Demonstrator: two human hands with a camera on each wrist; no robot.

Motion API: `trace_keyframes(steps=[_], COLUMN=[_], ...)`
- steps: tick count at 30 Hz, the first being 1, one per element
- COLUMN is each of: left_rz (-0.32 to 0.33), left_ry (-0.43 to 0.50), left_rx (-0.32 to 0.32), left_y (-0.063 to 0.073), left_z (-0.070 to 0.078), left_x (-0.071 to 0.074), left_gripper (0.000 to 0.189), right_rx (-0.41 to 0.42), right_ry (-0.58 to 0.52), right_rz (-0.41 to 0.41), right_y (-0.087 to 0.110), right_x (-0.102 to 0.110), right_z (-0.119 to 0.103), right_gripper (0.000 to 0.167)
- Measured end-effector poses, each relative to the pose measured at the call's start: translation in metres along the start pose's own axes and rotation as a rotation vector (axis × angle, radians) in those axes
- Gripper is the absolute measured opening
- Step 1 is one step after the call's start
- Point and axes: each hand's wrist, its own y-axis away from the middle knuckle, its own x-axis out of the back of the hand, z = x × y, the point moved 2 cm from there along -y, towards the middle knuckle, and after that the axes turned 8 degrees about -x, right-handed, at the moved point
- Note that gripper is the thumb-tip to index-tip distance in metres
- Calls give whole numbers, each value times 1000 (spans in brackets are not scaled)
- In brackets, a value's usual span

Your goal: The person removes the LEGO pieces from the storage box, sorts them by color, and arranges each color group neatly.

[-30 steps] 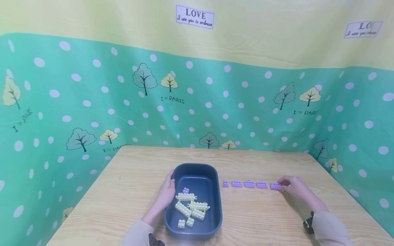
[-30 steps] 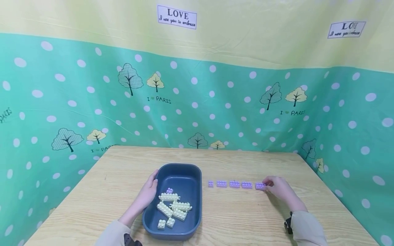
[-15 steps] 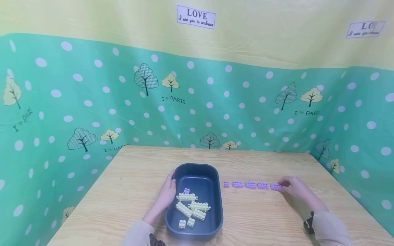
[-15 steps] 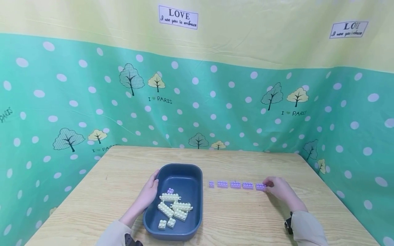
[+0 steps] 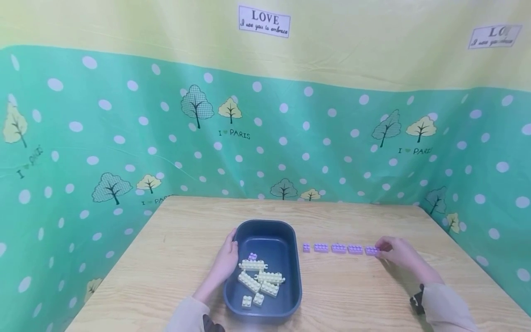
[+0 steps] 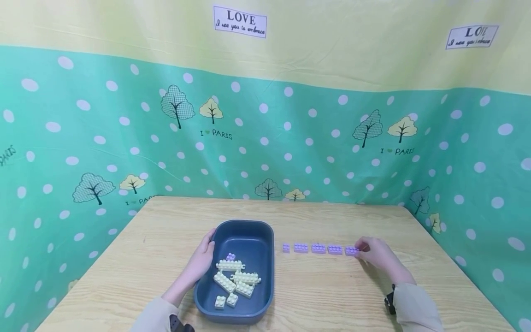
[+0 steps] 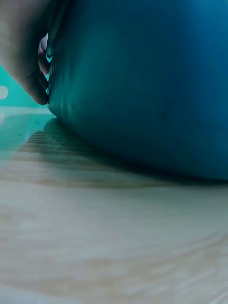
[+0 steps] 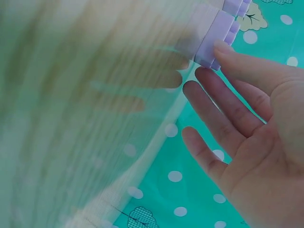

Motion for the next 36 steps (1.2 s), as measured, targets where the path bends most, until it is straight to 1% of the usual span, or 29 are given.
trace_keyframes(steps=[3, 5, 9, 12, 15, 19, 26, 33, 36], left_rz=[2, 5, 14, 19, 17, 11, 11, 4, 8], left_ry=[13, 20, 20, 24, 34, 44, 63, 56, 50], left_rx=[3, 10, 9, 7, 13, 8, 20, 15, 17], left_y=[1, 1, 1, 1, 0, -1, -2, -1, 0], left_z=[1, 0, 0, -1, -1, 0, -3, 1, 2], left_x=[1, 2, 4, 4, 3, 4, 4, 1, 1], left_gripper=[48, 48, 48, 48, 48, 48, 47, 48, 48], right_rx=[-3, 11, 42, 86, 156, 230, 342, 417, 466], right_ry=[-20, -16, 1, -4, 2, 25, 24, 6, -6], right_rz=[-4, 9, 83, 162, 237, 275, 289, 273, 262], right_y=[2, 4, 9, 11, 10, 9, 9, 8, 7], right_x=[1, 2, 6, 8, 12, 16, 10, -8, -17], right_z=[-2, -5, -14, -25, -38, -62, -111, -152, -171], right_gripper=[22, 26, 32, 33, 33, 32, 31, 29, 27])
